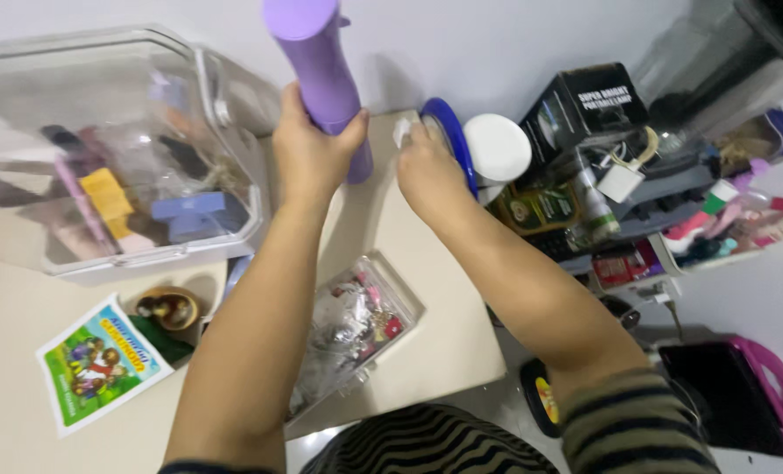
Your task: The person wipes a desk surface with a white cloth, then cleans several small items including a round container, a green pouch, and two cards. They wipe a clear plastic jewelry box and place the cleaned items into the box, stacking it on top of a larger clear organizer.
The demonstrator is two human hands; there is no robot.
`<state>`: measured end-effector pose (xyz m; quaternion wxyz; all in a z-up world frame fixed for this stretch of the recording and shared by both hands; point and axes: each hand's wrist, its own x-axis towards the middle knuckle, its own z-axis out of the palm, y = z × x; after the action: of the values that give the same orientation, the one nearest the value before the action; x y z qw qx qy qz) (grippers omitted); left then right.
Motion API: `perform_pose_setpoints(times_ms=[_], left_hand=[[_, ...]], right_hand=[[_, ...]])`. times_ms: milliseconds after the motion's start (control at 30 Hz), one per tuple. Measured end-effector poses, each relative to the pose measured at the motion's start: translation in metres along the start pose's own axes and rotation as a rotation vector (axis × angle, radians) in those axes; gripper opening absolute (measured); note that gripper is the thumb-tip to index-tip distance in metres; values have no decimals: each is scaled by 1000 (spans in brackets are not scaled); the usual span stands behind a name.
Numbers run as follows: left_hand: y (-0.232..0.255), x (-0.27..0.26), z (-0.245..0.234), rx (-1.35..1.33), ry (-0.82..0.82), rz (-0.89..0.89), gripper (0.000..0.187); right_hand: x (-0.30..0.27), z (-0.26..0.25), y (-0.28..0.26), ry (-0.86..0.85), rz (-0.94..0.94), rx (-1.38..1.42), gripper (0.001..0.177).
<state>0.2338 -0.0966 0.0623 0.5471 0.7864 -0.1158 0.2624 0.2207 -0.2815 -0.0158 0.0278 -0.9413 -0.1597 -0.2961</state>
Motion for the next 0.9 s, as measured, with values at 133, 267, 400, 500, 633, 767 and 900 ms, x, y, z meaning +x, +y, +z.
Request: perform_pose_setpoints(times_ms=[133, 267, 400, 500, 633, 767, 900], left_hand=[[21, -4, -42, 30, -15, 19, 57], [30, -18, -61, 39, -46, -14, 59], [27, -33, -67, 6, -66, -16, 63], [23, -36, -68, 20, -81, -35, 64], [15, -45, -70, -10, -122, -18, 60], [15, -46, -64, -5, -134, 9, 61], [13, -43, -48, -22, -178, -15, 61]], right_hand=[[49, 96, 18, -215, 331, 23, 32], [56, 139, 36, -465, 290, -264, 30], [60, 149, 40, -447, 362, -290, 33], [60, 142, 41, -464, 355, -283, 30], [21, 121, 27, -444, 275, -334, 25], [-35, 73, -1, -316, 242, -283, 19], [-85, 22, -37, -283, 209, -271, 17]])
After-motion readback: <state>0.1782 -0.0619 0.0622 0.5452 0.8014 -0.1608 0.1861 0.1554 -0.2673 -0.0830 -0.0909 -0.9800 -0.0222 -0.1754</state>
